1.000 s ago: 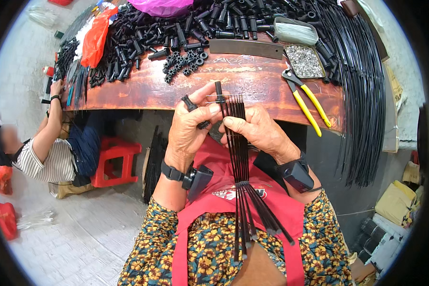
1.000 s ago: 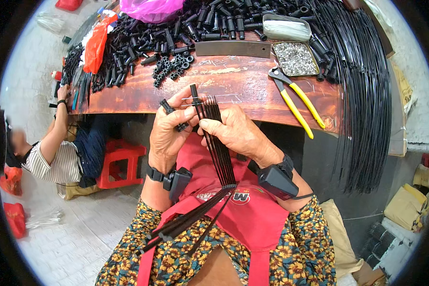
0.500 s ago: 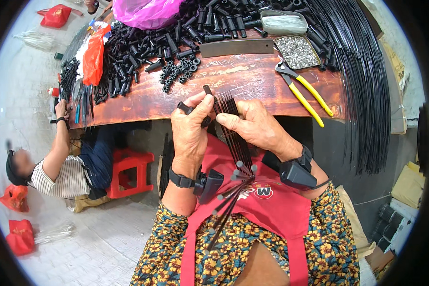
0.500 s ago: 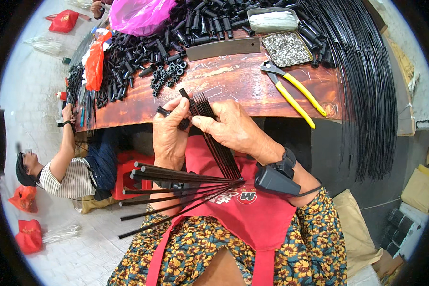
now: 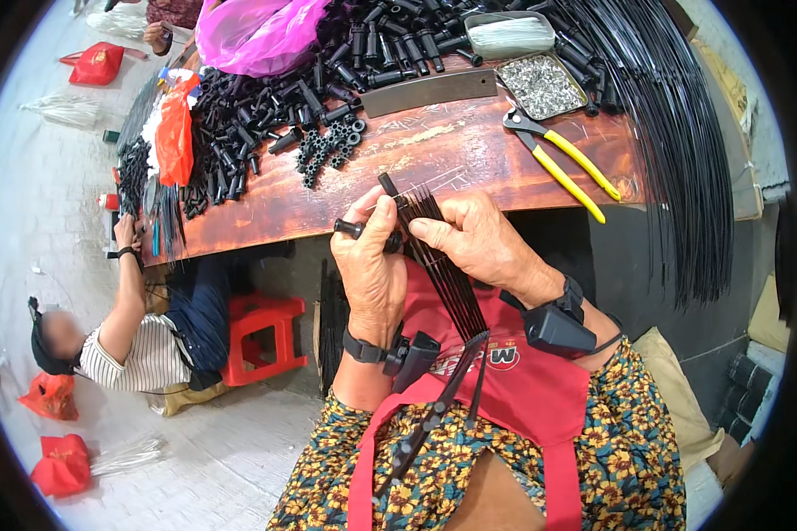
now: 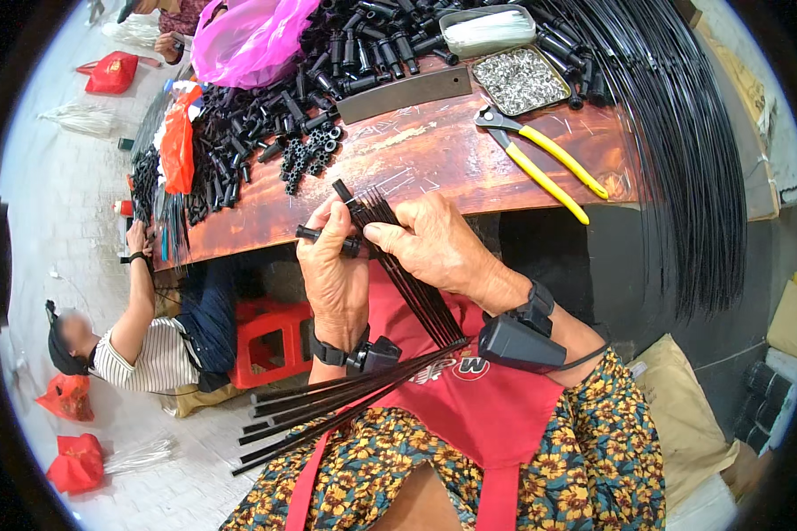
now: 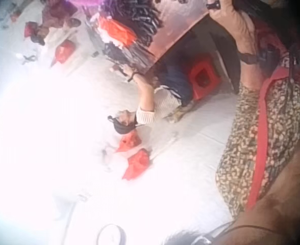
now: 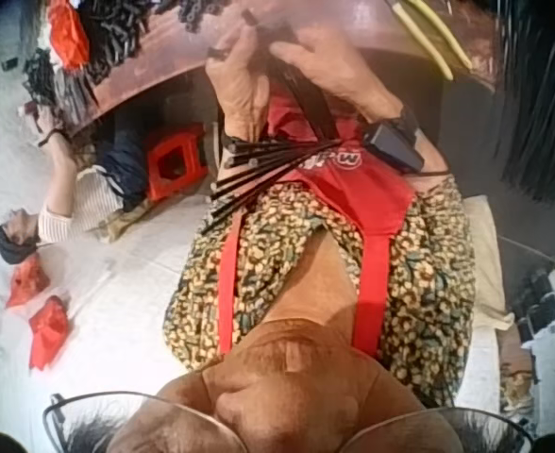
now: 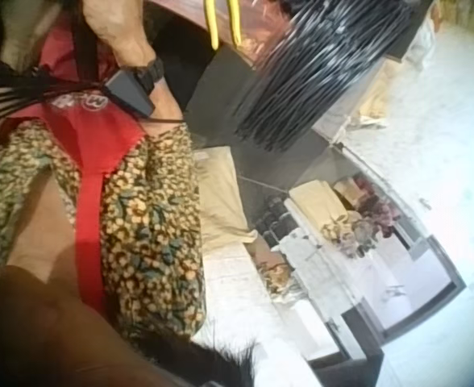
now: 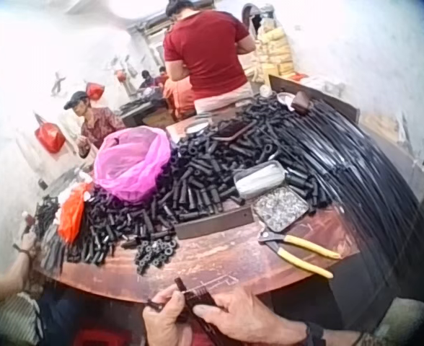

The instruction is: Assembling black rods into circular plastic components using pliers.

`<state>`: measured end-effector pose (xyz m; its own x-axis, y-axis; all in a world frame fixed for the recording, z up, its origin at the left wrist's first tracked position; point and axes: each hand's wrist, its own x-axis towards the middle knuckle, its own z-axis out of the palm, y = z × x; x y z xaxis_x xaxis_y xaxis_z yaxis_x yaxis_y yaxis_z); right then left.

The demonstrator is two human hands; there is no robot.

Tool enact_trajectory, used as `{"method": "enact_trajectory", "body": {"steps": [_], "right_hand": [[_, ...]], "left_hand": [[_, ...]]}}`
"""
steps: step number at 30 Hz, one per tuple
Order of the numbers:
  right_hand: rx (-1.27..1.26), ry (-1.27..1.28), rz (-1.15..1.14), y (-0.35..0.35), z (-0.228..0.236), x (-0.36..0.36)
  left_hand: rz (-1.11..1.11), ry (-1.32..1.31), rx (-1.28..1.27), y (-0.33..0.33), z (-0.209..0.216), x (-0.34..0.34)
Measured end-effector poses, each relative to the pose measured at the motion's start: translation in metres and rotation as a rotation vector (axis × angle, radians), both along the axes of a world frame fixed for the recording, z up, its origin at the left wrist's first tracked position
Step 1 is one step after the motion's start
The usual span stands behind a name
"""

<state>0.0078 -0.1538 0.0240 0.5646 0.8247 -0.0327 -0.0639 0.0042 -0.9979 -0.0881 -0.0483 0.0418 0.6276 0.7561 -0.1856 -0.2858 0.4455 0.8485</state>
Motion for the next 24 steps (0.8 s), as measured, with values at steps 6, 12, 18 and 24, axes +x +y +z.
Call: {"method": "enact_trajectory", "body": {"steps": [6, 12, 18, 24], "right_hand": [[-0.052, 0.277, 0.171, -0.003, 0.017, 0.008], [-0.066, 0.271, 0.111, -0.003, 0.006, 0.008], [-0.006, 0.272, 0.105, -0.003, -0.003, 0.007], [-0.029, 0.391, 0.162, -0.007, -0.001, 0.013]], "left_hand": [[-0.081, -0.131, -0.054, 0.005, -0.005, -0.008], [-0.013, -0.026, -0.042, 0.003, -0.004, -0.005], [-0.003, 0.001, -0.014, 0.006, -0.012, -0.002], [-0.187, -0.141, -0.088, 0.01, -0.017, -0.005]]}}
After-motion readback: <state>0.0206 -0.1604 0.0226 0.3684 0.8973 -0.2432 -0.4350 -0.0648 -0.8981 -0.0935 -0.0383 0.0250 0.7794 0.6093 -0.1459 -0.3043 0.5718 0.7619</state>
